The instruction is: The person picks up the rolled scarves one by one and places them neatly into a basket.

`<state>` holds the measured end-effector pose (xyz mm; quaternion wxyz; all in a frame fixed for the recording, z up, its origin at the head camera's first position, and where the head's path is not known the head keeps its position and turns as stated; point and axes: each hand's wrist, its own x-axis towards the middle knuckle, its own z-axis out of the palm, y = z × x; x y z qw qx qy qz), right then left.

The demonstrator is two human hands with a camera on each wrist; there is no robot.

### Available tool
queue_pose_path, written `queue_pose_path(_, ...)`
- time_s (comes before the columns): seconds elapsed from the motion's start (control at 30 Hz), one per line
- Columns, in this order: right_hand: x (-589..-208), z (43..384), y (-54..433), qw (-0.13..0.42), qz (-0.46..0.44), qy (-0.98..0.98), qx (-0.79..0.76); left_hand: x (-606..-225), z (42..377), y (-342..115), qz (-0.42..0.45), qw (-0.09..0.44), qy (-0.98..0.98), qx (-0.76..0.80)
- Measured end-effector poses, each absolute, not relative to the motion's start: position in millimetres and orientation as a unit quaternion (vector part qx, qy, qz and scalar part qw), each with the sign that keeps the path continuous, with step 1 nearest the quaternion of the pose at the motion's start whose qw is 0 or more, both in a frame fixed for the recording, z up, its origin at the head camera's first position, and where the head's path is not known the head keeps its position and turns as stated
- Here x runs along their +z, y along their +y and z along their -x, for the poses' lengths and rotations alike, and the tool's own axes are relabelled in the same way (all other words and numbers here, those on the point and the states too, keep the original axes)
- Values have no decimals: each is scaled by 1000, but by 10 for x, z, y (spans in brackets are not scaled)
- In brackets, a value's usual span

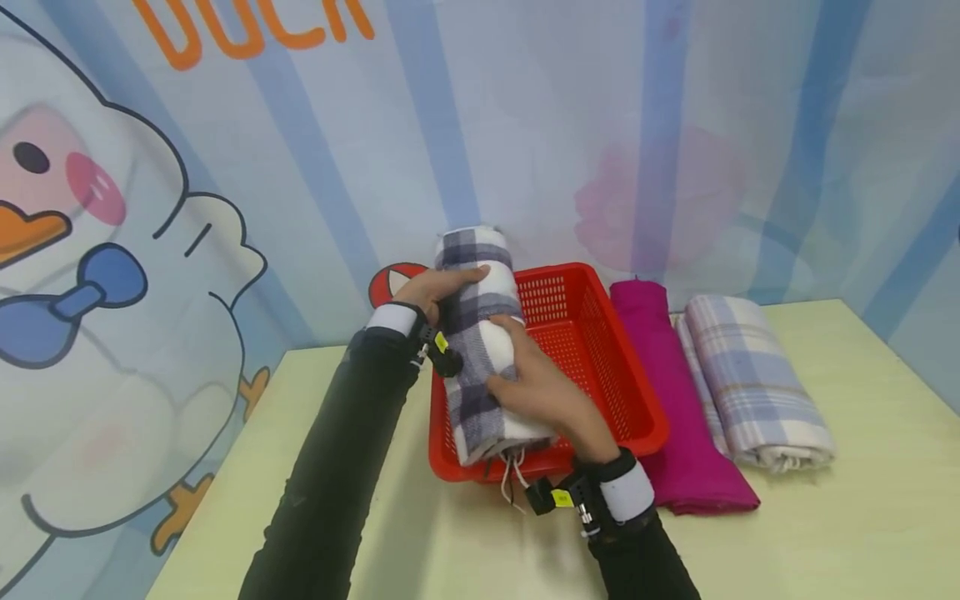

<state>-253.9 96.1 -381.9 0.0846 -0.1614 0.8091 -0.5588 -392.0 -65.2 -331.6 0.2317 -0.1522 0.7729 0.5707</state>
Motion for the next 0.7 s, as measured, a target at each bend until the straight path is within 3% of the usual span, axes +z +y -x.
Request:
queue_pose_path(0.47, -3854, 2529, 907, 132, 151, 811, -549, -3368, 3987, -729, 185, 244, 724, 618)
queue_pose_path(0.7, -3898, 2549, 947, 120, 158, 824, -531, -3416, 4041, -718, 166, 240, 757, 585)
